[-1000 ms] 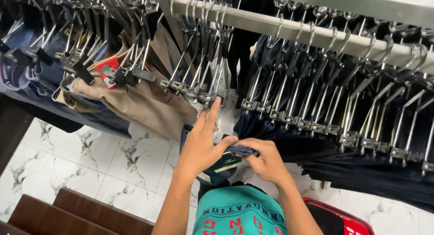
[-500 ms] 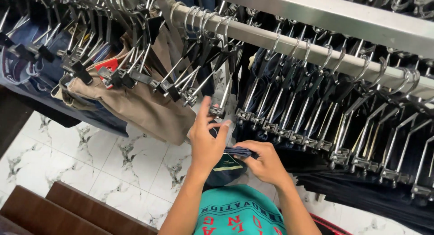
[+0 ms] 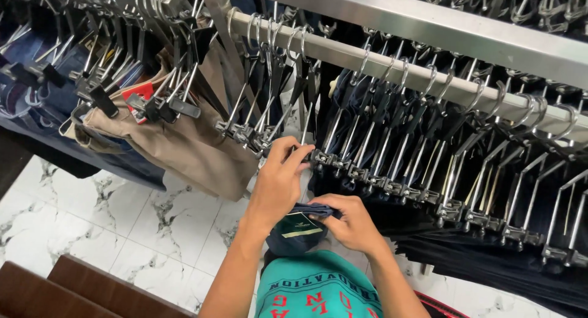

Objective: Picking up a pair of pants from a basket, unfolding them, and hanging them on a clothing rack.

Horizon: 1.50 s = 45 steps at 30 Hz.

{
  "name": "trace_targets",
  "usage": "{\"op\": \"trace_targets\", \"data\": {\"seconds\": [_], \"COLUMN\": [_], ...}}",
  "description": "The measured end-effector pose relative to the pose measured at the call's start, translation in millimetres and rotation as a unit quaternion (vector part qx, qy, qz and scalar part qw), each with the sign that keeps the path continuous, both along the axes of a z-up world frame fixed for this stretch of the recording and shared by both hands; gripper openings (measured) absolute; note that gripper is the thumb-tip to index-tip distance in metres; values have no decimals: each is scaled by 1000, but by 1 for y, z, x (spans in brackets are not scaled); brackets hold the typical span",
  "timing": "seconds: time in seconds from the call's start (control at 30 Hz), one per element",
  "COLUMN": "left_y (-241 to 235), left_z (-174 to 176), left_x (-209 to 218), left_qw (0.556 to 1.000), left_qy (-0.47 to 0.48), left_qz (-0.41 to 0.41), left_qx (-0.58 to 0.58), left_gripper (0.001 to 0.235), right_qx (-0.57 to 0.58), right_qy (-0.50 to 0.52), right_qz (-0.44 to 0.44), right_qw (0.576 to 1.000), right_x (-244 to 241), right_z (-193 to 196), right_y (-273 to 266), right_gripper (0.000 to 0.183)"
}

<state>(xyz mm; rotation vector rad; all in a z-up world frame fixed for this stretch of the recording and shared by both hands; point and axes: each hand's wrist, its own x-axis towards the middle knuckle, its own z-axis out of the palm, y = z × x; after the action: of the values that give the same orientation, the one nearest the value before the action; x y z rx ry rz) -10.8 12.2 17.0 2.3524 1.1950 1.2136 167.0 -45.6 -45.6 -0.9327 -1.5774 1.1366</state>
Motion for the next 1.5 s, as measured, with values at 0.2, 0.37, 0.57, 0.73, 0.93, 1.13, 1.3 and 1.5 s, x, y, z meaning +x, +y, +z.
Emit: {"op": "trace_targets", "data": {"seconds": [0.2,0.37,0.57,0.73,0.93,1.13,1.3,1.5], "left_y": [-3,-7,-25,-35,-25,-9,5,5], "left_z": [0,-6,-22,-43,-32,-16,-34,-32], "left_x": [1,-5,-14,-26,-49,-45,-32,-31], "left_qw": [996,991,991,989,926,853,762,731], "left_qy": [2,7,-24,-84,-208,-259,-383,-391], "left_qz": [-11,-28,-66,-112,-198,-294,-316,-359], "left_qx": [87,128,114,45,-244,-345,-415,-429], "left_gripper": [27,27,27,24,20,25,61,85], "right_qx": [-13,-14,-7,-15,-8,-37,-47,-54], "right_qy": [-10,-20,-25,-31,-38,-18,-31,-28], "right_qz": [-10,-21,-33,-55,-95,-120,-139,-135], "right_qw": [1000,999,999,998,995,992,989,989], "right_x": [-4,-10,-24,-41,-60,-73,-79,-82], "right_z": [-2,0,-9,-26,-45,-38,-26,-27], "right_y": [-2,-7,-14,-23,-39,-54,-57,-59], "right_gripper": [17,16,14,8,6,12,16,15]}}
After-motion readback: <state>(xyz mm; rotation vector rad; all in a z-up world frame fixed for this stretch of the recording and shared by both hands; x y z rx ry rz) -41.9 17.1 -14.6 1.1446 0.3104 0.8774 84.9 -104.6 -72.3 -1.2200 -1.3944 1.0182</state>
